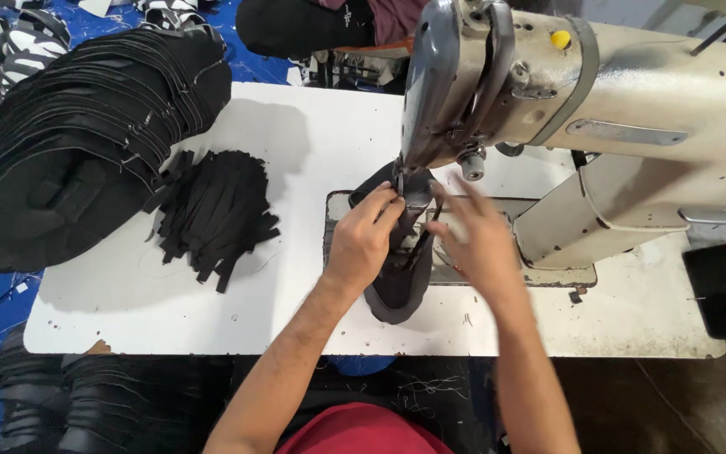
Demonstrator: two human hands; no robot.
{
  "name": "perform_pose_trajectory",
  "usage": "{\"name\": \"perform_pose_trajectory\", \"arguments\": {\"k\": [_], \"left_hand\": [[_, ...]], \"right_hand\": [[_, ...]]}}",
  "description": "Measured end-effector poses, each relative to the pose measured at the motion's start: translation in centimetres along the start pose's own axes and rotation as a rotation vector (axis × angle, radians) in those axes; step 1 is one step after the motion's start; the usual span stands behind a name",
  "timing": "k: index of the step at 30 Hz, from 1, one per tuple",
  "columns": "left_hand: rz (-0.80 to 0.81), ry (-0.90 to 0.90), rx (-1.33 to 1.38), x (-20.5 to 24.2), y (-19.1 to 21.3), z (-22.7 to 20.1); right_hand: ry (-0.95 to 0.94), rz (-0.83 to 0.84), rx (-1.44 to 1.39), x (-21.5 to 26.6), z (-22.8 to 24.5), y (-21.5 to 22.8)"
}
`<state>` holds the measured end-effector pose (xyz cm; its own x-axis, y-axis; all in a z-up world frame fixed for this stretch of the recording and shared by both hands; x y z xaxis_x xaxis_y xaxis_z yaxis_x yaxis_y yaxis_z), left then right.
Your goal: The person operates a sewing machine to stitch black fabric onto the upper part of a shoe. They repeatedly pick up the shoe, align it under the needle, and guide it through the machine. The person also uses scissors to trim excess thread and adjusts the machine's tension dial during the process.
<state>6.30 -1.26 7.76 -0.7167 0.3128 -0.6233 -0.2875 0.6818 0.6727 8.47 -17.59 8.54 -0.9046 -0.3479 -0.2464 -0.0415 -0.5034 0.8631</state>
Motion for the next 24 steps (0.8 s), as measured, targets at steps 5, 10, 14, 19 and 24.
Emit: {"name": "perform_pose_trajectory", "arguments": {"k": [5,10,14,19,24], "left_hand": [[0.026,0.009,0.019,0.0,-0.1,0.5],[0.030,-0.022,0.020,-0.3,0.3,1.1],[0.104,0.208,0.183,-3.3,-0.2,5.9],[0.243,0.403,0.659,-4.1,-6.3,12.7],[-0.221,0.816,1.623,3.1,-7.9,12.0]], "right_hand": [[-0.055,-0.551,0.226,7.8,-8.3,11.4],[-0.199,-0.521,0.562,11.7,-12.6,11.2],[-0.202,-0.534,0.307,12.2,-15.4,9.8],[-0.252,-0.621,0.194,12.3,-15.2,9.9],[-0.135,-0.595,0.334,11.4,-13.8,10.9]]}}
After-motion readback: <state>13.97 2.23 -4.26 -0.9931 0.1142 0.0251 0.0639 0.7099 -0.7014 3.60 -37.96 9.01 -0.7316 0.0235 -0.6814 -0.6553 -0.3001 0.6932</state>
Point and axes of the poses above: each hand's wrist, its own x-axis away from the middle knuckle, its own y-axis out of the back of the hand, z = x × y, the point moved 10 cm from there along -x, towards the middle knuckle, and after that the axes turned 15 degrees about z, right-handed, at the moved point
